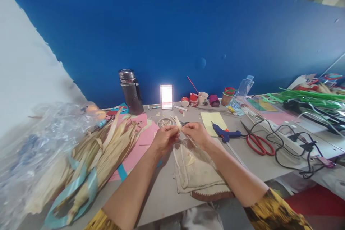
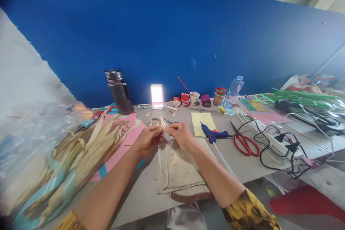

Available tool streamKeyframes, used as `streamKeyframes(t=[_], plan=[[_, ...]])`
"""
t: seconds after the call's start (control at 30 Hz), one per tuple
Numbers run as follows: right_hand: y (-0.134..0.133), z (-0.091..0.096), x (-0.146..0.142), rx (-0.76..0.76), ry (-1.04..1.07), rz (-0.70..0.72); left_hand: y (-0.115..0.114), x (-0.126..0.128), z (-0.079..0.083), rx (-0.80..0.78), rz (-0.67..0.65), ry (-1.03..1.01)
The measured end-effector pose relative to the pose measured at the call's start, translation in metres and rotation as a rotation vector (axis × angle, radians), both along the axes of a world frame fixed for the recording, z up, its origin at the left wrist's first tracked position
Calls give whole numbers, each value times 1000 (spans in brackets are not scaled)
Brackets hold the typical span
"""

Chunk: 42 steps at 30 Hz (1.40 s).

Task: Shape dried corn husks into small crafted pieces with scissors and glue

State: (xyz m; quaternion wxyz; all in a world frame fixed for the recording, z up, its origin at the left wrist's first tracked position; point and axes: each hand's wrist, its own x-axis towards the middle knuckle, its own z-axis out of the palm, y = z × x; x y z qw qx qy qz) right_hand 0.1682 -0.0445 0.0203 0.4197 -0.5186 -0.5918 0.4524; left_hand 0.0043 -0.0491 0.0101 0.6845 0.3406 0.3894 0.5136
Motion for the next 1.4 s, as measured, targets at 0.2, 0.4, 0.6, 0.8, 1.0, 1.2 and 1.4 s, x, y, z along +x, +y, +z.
streamKeyframes(t=[0.2, 0.4, 0.6, 0.8, 1.0, 1.2, 1.4], plan=[[-3, -4, -7, -14, 114, -49, 0, 4, -4, -18, 45, -10], [-3, -9, -9, 42, 66, -83, -4, 8, -2, -5, 81, 56], [-2, -11, -10, 76, 32, -84, -8, 10, 4, 0, 116, 140], [-7, -5, -9, 69, 31, -74, -9, 10, 6, -12, 106, 133], [-5, 0, 0, 16, 218, -89, -4, 7, 1, -39, 118, -12], [1, -4, 6, -67, 416, -36, -2, 8, 0, -53, 120, -36], [-3, -3, 6, 23, 271, 8, -4, 7, 1, -12, 148, 128]])
